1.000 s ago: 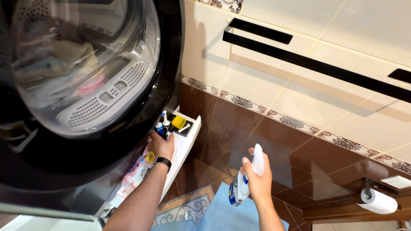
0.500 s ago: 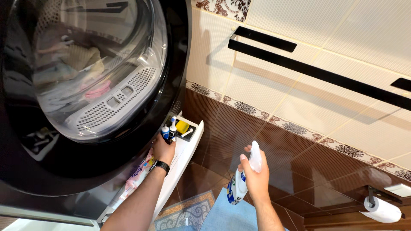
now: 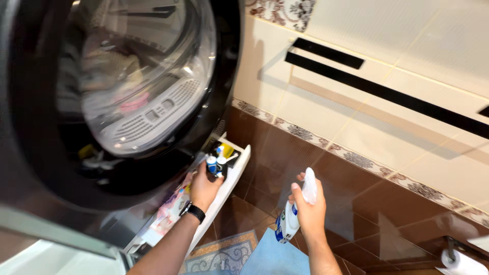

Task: The person sprays a bathroom mirror with cleaning solution, wipes it with a blue cloth, and then uses a paper towel to dry the surface. They also spray the wall near the washing machine and sink area.

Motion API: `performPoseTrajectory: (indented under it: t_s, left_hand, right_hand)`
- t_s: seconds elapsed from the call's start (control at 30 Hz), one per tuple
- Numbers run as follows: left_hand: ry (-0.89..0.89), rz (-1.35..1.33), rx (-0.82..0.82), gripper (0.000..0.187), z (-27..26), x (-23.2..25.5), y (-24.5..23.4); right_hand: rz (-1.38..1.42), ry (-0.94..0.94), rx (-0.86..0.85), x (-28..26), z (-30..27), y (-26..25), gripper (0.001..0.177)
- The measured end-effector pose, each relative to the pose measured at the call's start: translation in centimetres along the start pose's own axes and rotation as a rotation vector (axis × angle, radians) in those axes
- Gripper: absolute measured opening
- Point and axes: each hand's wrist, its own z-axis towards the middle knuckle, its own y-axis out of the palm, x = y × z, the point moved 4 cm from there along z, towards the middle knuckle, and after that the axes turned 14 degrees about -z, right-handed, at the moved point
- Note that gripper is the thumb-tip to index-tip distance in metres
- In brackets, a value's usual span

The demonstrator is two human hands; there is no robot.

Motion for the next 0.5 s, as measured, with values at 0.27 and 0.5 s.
performPoseTrajectory:
  t_s: [0.27, 0.5]
  left_hand:
    - [-0.075, -0.211, 0.014, 0.076, -8.1, 8.4, -6.7]
    - [0.179, -0.004, 0.302, 0.07, -19.5, 15.3, -14.0]
  right_hand:
    - [0.048, -0.072, -0.22, -1.6, -0.8, 3.4, 0.042]
    - [0.221, -0.186, -0.555, -2.6, -3.4, 6.2, 0.039]
